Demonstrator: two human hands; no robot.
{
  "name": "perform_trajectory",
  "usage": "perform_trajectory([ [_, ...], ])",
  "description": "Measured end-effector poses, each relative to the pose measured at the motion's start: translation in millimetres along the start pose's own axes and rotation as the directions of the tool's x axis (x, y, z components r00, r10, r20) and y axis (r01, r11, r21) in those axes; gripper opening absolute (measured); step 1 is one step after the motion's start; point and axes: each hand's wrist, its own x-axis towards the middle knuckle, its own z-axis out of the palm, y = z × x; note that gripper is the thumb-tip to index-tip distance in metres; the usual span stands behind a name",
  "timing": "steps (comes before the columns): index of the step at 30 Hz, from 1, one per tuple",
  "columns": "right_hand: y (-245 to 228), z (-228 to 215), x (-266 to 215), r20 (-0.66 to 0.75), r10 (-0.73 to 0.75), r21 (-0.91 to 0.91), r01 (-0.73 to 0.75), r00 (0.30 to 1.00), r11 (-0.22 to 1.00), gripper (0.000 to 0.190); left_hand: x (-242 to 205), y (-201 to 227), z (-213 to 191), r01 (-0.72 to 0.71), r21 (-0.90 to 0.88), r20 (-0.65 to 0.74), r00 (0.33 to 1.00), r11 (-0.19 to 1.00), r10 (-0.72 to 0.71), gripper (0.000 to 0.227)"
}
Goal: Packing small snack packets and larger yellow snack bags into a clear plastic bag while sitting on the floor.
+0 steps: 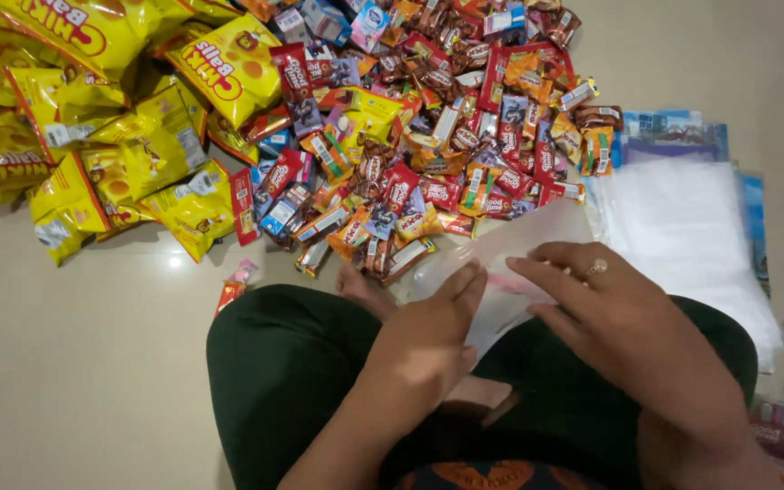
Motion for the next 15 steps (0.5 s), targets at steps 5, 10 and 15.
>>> perform_trajectory([
  [5, 0.7, -8.4, 2.2, -0.201, 0.032, -0.254, -0.083, 0.979, 0.964, 0.018, -0.1, 13.0, -0.7, 0.043, 0.213, 0.019, 0.999, 0.976, -0.048, 0.077],
  [10, 26.7, 1.0, 4.8, -0.095, -0.030, -0.196, 0.011, 0.995, 0.981, 0.028, 3.7, 16.4, 0.3, 0.036, 0.194, 0.032, 0.999, 0.980, -0.043, 0.087],
  [15, 56.5, -7.2, -3.5, -0.066, 0.016, -0.076, -0.021, 0.998, 0.997, 0.027, 8.4, 3.1, -1.0, 0.066, 0.195, 0.057, 0.995, 0.979, -0.078, 0.103],
])
